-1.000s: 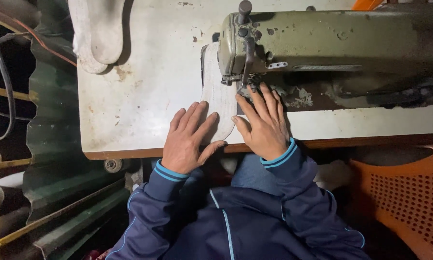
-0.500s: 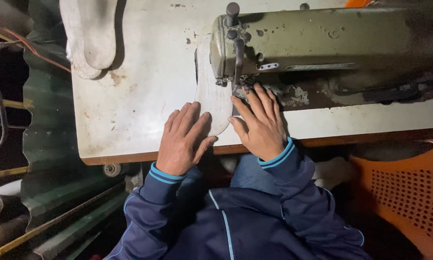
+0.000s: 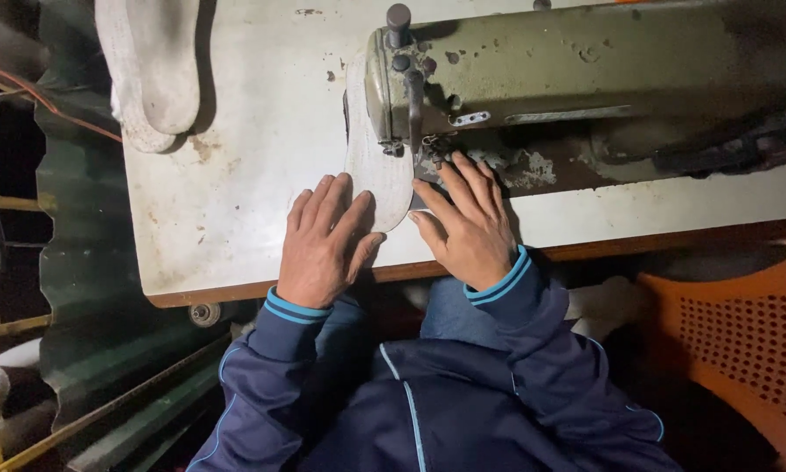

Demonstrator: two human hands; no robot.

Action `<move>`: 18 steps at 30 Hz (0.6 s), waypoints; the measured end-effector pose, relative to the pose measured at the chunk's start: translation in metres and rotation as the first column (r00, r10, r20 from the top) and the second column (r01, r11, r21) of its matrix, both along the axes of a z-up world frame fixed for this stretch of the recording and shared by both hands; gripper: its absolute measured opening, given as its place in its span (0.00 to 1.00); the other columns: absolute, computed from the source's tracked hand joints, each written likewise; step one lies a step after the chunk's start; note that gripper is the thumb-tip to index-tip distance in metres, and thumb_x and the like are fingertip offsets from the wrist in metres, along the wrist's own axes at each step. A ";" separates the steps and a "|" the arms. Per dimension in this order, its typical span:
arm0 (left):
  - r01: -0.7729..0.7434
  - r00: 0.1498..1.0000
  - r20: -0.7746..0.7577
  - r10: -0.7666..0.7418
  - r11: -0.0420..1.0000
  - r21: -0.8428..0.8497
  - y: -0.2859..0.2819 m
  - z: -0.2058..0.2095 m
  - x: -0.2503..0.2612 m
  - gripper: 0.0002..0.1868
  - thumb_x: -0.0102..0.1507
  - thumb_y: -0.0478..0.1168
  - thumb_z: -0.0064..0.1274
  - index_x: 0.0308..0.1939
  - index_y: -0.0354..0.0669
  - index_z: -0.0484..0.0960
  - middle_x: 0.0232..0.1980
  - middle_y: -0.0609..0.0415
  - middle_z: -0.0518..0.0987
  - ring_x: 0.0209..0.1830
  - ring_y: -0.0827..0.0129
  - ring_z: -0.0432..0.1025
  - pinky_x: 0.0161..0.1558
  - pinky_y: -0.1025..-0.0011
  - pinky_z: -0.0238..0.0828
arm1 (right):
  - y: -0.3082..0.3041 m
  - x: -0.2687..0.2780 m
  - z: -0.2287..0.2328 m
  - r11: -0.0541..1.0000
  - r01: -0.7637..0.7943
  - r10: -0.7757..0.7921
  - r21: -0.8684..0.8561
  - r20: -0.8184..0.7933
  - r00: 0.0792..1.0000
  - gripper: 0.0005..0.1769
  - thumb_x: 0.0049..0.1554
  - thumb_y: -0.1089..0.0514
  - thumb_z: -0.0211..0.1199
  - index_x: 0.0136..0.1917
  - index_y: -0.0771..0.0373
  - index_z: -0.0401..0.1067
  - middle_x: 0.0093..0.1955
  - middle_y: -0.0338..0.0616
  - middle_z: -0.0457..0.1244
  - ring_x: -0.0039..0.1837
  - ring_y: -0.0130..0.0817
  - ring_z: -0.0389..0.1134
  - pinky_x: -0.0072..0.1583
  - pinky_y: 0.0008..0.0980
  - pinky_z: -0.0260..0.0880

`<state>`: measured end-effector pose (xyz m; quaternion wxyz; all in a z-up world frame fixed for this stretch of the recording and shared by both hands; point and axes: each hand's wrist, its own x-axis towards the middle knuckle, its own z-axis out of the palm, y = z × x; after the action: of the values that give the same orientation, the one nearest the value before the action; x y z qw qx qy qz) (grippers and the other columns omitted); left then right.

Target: Stitching the edges of shoe insoles using an industrial sewing machine.

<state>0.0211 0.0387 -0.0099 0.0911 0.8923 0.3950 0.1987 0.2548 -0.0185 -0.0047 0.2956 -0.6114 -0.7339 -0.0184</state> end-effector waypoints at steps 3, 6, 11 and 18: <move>-0.008 1.000 -0.013 0.008 1.000 0.004 0.005 0.002 0.002 0.29 0.68 0.60 0.52 0.68 0.51 0.77 0.72 0.39 0.70 0.77 0.46 0.59 0.74 0.43 0.49 | 0.000 0.001 -0.004 1.000 0.001 -0.002 0.018 0.021 1.000 0.20 0.68 0.45 0.57 0.65 0.57 0.76 0.70 0.57 0.62 0.78 0.57 0.56 0.75 0.60 0.52; 0.001 1.000 -0.030 0.000 0.999 0.032 0.008 0.006 0.005 0.29 0.69 0.60 0.51 0.68 0.49 0.77 0.71 0.37 0.70 0.76 0.44 0.61 0.73 0.42 0.51 | -0.001 0.000 -0.005 0.999 -0.003 0.002 0.043 0.020 1.000 0.17 0.68 0.47 0.57 0.63 0.56 0.77 0.70 0.56 0.63 0.77 0.56 0.57 0.74 0.60 0.55; 0.015 0.999 -0.033 -0.014 0.999 0.029 0.013 0.014 0.009 0.28 0.69 0.58 0.51 0.68 0.48 0.77 0.71 0.36 0.70 0.75 0.43 0.61 0.71 0.41 0.54 | -0.002 0.000 0.000 0.997 -0.008 0.008 0.073 0.003 1.000 0.16 0.67 0.48 0.58 0.61 0.55 0.78 0.68 0.53 0.64 0.77 0.54 0.57 0.72 0.61 0.58; 0.057 0.995 -0.086 -0.051 0.996 0.075 0.058 0.008 0.005 0.22 0.73 0.48 0.46 0.69 0.49 0.75 0.72 0.38 0.69 0.73 0.43 0.63 0.67 0.45 0.60 | 0.000 0.002 -0.006 0.995 0.004 -0.004 0.097 0.000 1.000 0.17 0.67 0.47 0.57 0.63 0.55 0.77 0.69 0.55 0.63 0.78 0.55 0.56 0.73 0.61 0.55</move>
<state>0.0261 0.0971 -0.0020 0.0452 0.9131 0.3662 0.1734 0.2566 -0.0184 -0.0104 0.3248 -0.5977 -0.7310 -0.0544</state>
